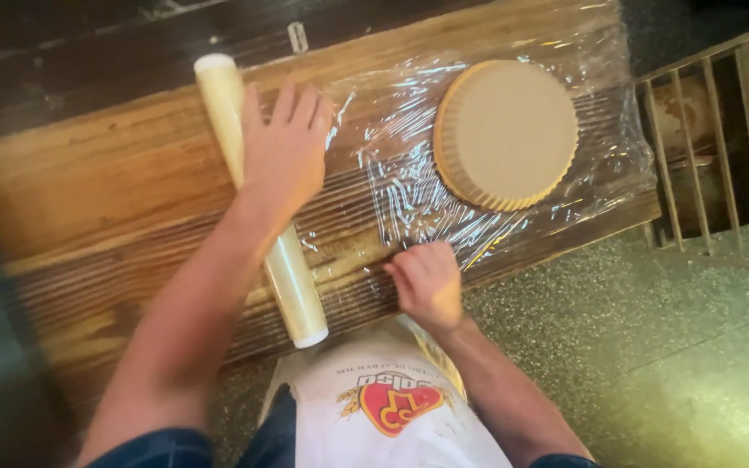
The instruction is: The person uses plastic wrap to cover several pies and empty pie pans on a wooden table, tearing the film from a large roll and smoothing it over the containers by hand.
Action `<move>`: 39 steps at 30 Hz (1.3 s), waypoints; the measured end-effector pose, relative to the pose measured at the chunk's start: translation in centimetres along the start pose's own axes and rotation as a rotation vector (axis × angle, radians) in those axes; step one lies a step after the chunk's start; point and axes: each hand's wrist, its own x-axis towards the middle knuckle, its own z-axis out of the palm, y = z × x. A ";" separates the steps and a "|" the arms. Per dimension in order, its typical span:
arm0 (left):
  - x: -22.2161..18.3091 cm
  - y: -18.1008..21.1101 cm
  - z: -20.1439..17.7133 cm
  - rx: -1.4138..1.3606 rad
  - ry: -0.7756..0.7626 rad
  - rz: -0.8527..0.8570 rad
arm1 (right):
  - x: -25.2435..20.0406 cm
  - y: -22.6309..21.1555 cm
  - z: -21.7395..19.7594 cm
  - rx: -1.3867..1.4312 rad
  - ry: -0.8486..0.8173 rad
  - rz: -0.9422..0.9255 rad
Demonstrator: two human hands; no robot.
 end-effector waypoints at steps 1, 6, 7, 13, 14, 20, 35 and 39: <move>-0.6 0.3 0.4 -0.116 0.201 0.109 | -1.0 0.9 -0.1 0.064 0.053 0.114; -3.1 2.6 0.4 -0.712 0.298 0.633 | -1.5 1.1 -2.7 0.168 0.171 0.297; -2.9 2.8 0.9 -0.572 0.249 0.586 | -0.8 0.0 -2.6 0.101 0.042 0.132; -2.3 1.2 2.0 -0.401 0.295 0.430 | -2.9 3.0 4.2 -0.015 0.052 -0.116; -2.4 1.0 2.1 -0.399 0.284 0.404 | -3.5 3.9 4.9 0.042 0.051 -0.039; -3.4 2.7 -1.3 -0.542 0.233 0.566 | 0.5 2.1 -4.2 0.275 0.142 0.266; 17.6 6.5 -3.7 -0.341 0.397 0.377 | -2.2 10.0 -13.1 0.260 0.417 0.779; 24.0 11.6 -1.3 -0.354 0.098 0.256 | -4.5 15.5 -10.0 0.118 0.340 0.634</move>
